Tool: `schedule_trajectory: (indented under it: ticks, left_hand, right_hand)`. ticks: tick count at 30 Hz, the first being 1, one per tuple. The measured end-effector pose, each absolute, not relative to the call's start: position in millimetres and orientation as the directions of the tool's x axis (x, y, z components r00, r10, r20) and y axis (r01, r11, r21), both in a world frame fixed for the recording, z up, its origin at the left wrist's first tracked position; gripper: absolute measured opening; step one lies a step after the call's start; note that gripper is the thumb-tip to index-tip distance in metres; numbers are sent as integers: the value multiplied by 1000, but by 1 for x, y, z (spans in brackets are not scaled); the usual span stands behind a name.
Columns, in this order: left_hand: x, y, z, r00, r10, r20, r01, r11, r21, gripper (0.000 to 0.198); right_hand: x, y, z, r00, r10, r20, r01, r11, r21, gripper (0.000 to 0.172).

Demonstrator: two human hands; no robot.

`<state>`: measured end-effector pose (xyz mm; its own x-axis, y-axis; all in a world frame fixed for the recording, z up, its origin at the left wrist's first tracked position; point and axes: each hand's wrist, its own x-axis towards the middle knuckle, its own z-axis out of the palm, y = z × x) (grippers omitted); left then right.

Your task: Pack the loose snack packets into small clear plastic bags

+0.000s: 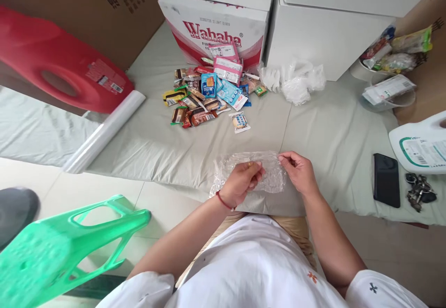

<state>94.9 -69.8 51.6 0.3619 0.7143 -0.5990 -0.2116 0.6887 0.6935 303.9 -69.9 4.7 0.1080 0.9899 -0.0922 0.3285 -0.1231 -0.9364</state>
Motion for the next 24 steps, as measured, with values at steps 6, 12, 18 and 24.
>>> schedule_trajectory:
  ticks: [6, 12, 18, 24]
  left_hand:
    - [107, -44, 35, 226, 663, -713, -358, 737, 572, 47]
    - [105, -43, 33, 228, 690, -687, -357, 715, 601, 26]
    - [104, -49, 30, 231, 762, -605, -364, 645, 672, 30]
    - [111, -53, 29, 193, 812, -550, -305, 583, 753, 34]
  right_hand:
    - [302, -87, 26, -75, 993, 95, 475, 119, -872, 20]
    - [307, -94, 28, -174, 974, 147, 498, 216, -840, 19]
    - [315, -92, 27, -172, 975, 140, 523, 211, -826, 20]
    - [304, -85, 37, -188, 939, 289, 608, 343, -716, 28]
